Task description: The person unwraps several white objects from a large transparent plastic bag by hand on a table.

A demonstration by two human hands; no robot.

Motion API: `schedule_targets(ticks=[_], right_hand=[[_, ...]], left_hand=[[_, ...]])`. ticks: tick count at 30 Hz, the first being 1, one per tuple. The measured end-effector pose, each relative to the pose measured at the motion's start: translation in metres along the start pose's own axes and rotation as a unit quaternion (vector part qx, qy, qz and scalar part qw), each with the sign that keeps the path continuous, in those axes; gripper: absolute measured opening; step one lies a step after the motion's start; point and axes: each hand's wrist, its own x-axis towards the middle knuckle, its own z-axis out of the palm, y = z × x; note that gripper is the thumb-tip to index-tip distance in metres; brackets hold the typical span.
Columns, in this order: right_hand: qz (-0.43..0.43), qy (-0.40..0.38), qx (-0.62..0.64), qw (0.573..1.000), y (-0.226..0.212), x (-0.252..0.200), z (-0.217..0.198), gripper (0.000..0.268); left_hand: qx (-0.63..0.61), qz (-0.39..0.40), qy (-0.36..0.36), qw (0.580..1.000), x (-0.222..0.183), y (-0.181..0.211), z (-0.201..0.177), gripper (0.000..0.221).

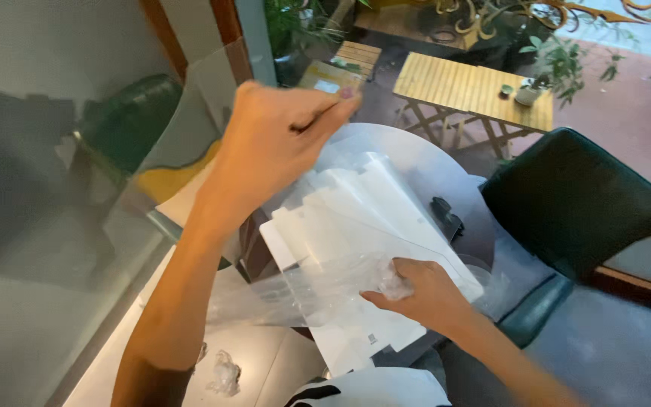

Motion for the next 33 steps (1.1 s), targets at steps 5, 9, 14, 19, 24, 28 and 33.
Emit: schedule_targets(ticks=[5, 9, 14, 19, 24, 28, 33], right_hand=[[0.095, 0.031, 0.175, 0.979, -0.033, 0.008, -0.014, 0.049], [0.023, 0.059, 0.279, 0.958, -0.013, 0.004, 0.004, 0.049], [-0.105, 0.029, 0.433, 0.895, -0.036, -0.013, -0.018, 0.039], [0.092, 0.161, 0.533, 0.825, -0.031, -0.004, -0.007, 0.034], [0.084, 0.126, 0.399, 0.904, -0.047, -0.006, -0.048, 0.049], [0.024, 0.070, 0.076, 0.994, -0.016, 0.008, -0.005, 0.028], [-0.150, 0.088, 0.037, 0.984, 0.005, 0.017, 0.055, 0.032]], left_hand=[[0.064, 0.009, -0.050, 0.997, 0.028, -0.040, -0.002, 0.069], [0.015, 0.028, -0.046, 0.998, 0.039, -0.070, -0.010, 0.069], [0.054, 0.049, -0.051, 0.996, 0.047, -0.110, -0.006, 0.055], [0.025, 0.029, -0.080, 0.996, 0.051, -0.121, 0.015, 0.040], [0.033, -0.060, -0.114, 0.991, 0.056, -0.128, 0.086, 0.062], [-0.007, -0.064, -0.115, 0.991, 0.064, -0.135, 0.140, 0.068], [0.068, -0.042, -0.124, 0.989, 0.071, -0.188, 0.229, 0.063]])
